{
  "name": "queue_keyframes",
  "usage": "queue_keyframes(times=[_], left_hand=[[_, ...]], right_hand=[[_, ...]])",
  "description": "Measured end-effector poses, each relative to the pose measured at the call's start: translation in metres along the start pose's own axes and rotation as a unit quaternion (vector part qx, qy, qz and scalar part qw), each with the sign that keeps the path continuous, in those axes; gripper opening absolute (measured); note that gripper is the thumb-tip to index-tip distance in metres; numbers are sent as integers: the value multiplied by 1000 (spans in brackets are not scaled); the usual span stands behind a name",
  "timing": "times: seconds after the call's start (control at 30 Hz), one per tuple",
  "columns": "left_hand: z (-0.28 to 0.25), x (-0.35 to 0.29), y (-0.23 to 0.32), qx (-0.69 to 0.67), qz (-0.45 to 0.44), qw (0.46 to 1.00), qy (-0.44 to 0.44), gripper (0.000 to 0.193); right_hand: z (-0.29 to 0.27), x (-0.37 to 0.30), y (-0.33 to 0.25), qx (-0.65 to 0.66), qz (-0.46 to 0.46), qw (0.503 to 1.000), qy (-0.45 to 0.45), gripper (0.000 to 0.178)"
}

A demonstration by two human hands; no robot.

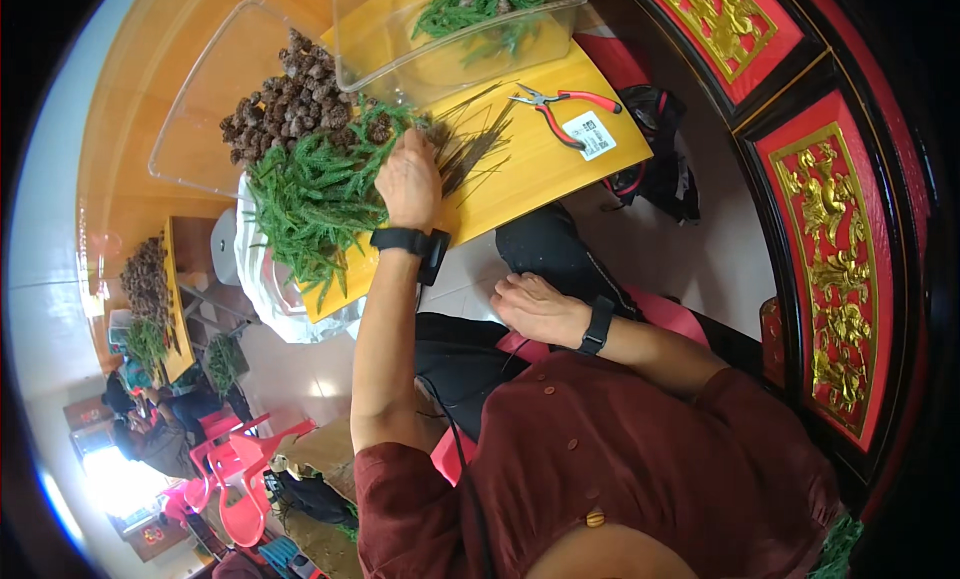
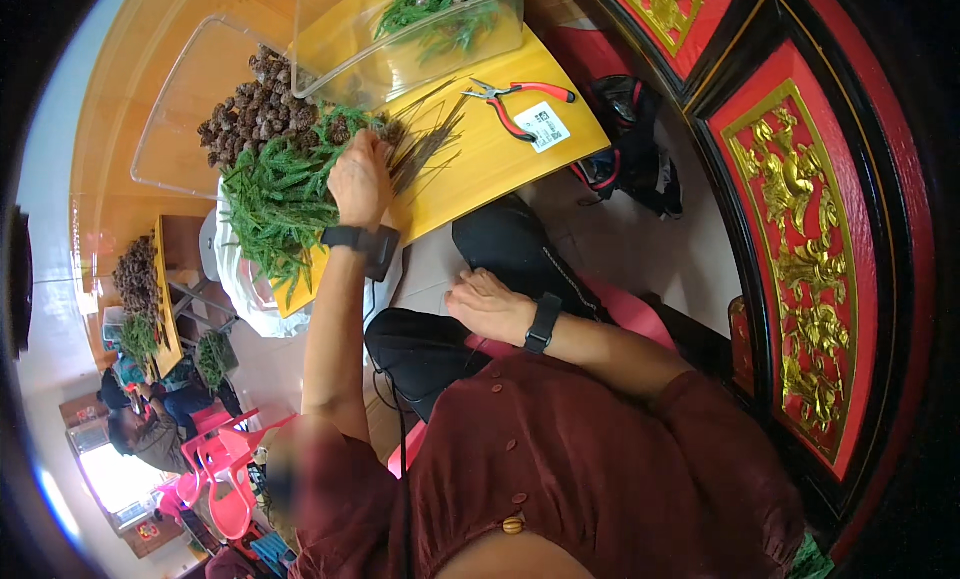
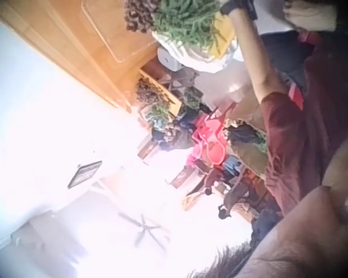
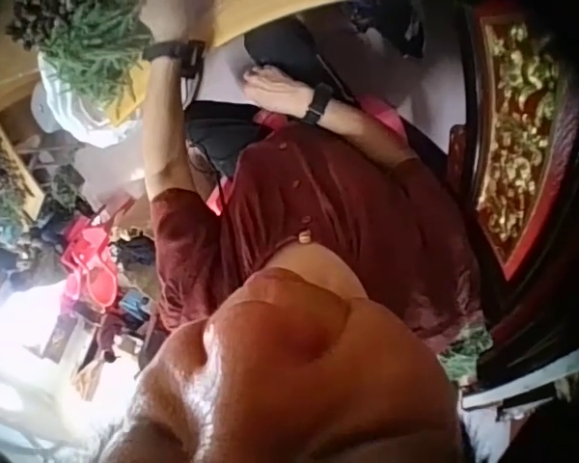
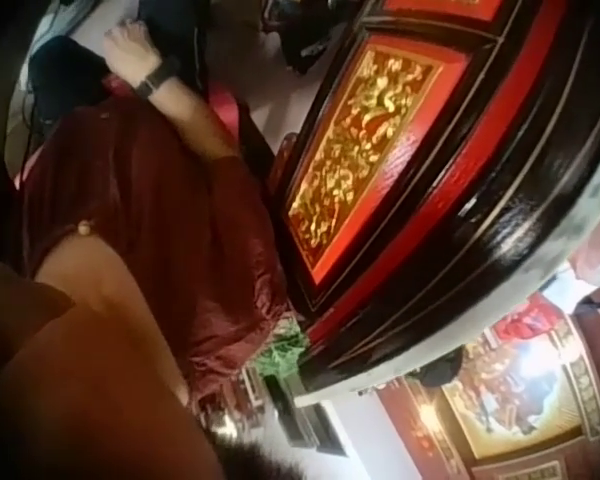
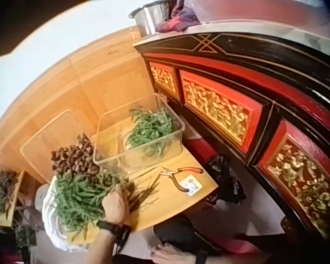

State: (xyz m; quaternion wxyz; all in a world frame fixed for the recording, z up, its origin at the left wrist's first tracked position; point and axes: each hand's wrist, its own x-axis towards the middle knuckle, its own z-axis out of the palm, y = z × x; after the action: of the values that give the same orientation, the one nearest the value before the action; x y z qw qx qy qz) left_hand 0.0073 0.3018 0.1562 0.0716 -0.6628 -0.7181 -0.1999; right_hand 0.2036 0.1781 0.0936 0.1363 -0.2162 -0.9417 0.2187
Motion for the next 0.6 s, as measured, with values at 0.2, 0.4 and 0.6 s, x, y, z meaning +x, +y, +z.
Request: queue_keyframes(times=[0.2, 0.4, 0.6], left_hand=[[-46, -19, 32, -53, 88, 994, -37, 2], [-62, -29, 56, -70, 271, 956, -84, 7], [-41, -13, 44, -204, 285, 928, -128, 11]], right_hand=[[-83, 32, 22, 92, 116, 963, 226, 14], [-89, 24, 50, -61, 108, 932, 340, 21], [-88, 13, 61, 24, 155, 950, 271, 17]])
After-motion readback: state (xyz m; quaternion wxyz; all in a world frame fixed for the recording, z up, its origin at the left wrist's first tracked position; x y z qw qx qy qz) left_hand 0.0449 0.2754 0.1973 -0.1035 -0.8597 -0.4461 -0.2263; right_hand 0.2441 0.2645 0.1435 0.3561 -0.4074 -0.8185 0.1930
